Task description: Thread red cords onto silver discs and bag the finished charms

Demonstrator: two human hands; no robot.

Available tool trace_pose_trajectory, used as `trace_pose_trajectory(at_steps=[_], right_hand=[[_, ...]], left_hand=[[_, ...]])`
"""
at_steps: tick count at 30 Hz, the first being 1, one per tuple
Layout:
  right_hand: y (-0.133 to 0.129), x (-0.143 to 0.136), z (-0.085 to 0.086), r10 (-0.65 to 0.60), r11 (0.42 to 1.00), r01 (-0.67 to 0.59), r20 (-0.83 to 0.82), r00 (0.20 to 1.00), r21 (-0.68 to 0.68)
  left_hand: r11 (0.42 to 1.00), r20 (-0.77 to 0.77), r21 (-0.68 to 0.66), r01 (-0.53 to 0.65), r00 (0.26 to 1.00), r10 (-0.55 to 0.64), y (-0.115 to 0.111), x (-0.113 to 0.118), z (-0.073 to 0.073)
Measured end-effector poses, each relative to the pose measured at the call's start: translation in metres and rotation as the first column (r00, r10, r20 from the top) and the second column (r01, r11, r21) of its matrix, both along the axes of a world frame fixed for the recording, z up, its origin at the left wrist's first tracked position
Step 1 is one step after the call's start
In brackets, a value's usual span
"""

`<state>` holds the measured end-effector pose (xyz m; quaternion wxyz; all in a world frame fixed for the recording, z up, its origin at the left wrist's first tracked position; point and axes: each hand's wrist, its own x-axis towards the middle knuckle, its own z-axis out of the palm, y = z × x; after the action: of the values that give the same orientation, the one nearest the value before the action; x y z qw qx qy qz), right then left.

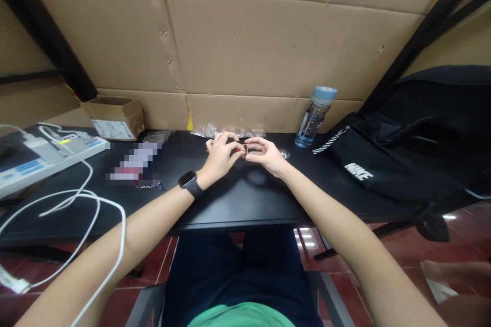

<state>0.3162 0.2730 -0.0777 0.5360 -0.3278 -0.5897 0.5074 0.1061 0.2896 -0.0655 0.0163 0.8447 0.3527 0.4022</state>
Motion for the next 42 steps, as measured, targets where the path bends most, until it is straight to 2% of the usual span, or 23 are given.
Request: trace_pose_trajectory(at_steps=[7,13,17,33,39,42], right_hand=[[-0.006,-0.006,0.005,-0.014,0.994,0.012,-0.016,1.0,-0.11],[-0.011,-0.007,0.01,0.029,0.984,-0.038,-0.057,0.998,-0.175],[-0.01,-0.005,0.011,0.015,0.977,-0.029,-0.064,0.998,-0.21],[-0.008,-0.004,0.008,0.044,0.972,-0.051,-0.036,0.998,-0.228],[-0.007,-0.005,0.004,0.029,0.98,-0.032,-0.018,0.999,-0.196],[-0.006,-0.004,0.004,0.015,0.985,-0.015,-0.003,1.0,-0.171]], left_hand=[[0.999,0.0,0.05,-0.006,1.0,0.006,0.001,-0.001,0.0],[0.998,-0.017,-0.062,0.032,0.999,-0.034,0.004,-0.001,0.0],[0.995,-0.029,-0.086,0.048,0.998,-0.05,0.005,-0.001,0.0],[0.989,-0.029,-0.143,0.037,0.999,-0.042,0.002,-0.001,0.005],[0.984,-0.042,-0.179,0.017,0.999,-0.025,0.0,-0.001,0.007],[0.98,-0.026,-0.197,0.043,0.998,-0.049,0.001,-0.002,0.006]])
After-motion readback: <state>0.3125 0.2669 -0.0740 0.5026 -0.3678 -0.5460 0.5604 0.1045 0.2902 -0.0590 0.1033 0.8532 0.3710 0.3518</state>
